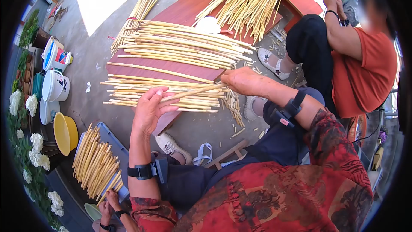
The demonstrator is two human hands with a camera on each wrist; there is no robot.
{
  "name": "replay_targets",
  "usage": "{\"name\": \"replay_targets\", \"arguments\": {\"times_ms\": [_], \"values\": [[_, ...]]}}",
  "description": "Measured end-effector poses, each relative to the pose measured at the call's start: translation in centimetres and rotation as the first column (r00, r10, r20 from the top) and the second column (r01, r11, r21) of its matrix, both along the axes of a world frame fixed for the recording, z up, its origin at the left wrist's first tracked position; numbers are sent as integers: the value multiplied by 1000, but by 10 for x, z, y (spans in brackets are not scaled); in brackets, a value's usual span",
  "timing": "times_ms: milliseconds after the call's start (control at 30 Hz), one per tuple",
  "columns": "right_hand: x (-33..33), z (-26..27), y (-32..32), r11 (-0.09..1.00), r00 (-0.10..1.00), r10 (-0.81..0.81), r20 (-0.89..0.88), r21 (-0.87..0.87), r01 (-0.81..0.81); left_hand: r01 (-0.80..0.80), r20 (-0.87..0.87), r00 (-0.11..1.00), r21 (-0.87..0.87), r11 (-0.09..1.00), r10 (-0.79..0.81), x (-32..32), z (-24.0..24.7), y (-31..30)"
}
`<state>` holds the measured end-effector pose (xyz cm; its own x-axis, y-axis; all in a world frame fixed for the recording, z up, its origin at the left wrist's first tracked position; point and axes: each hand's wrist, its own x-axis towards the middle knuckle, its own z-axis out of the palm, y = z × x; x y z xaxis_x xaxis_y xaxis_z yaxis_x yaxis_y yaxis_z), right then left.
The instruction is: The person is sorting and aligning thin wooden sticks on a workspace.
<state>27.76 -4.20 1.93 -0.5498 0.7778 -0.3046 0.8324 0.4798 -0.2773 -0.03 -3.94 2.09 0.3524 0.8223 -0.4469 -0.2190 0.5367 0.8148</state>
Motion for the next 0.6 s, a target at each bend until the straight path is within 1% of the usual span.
{"name": "replay_targets", "arguments": {"times_ms": [33,67,100,167,200,233,267,300,333,367,433,467,533,600], "values": [[0,1,-3,1000,998,22,50,-22,-21,92,-5,996,-18,996,-93,2,0,-3],[1,-1,-5,1000,999,13,42,5,-13,98,-3,995,-16,995,-98,3,-1,-4],[3,-2,-7,1000,999,7,43,6,-8,211,-53,976,15,977,-210,2,-3,-5],[9,-4,-9,997,999,45,-27,63,-43,429,-163,895,63,901,-415,0,-6,-6],[11,-6,-11,997,999,43,-26,67,-42,526,-202,830,-29,850,-521,2,-5,-7],[14,-10,-15,996,996,85,-22,37,-84,527,-203,829,-25,850,-520,4,-5,-10],[16,-15,-19,992,992,128,-20,7,-127,636,-355,714,-32,771,-603,8,-7,-13],[18,-25,-25,992,992,126,-18,8,-126,731,-496,569,-60,679,-656,10,-11,-15],[20,-39,-31,979,971,196,140,-83,-185,792,-647,470,9,610,-600,8,-21,-16],[21,-50,-37,956,919,275,284,-183,-229,793,-647,469,9,609,-601,6,-22,-14],[26,-63,-47,949,905,293,309,-210,-235,697,-683,562,89,711,-466,3,-21,-10],[28,-67,-50,941,890,310,335,-239,-238,698,-684,561,89,711,-465,1,-22,-8],[34,-76,-48,941,895,296,334,-264,-213,561,-709,654,220,798,-264,-1,-23,-5],[38,-79,-44,938,898,288,333,-288,-194,553,-707,658,219,804,-260,0,-23,-5]]}}
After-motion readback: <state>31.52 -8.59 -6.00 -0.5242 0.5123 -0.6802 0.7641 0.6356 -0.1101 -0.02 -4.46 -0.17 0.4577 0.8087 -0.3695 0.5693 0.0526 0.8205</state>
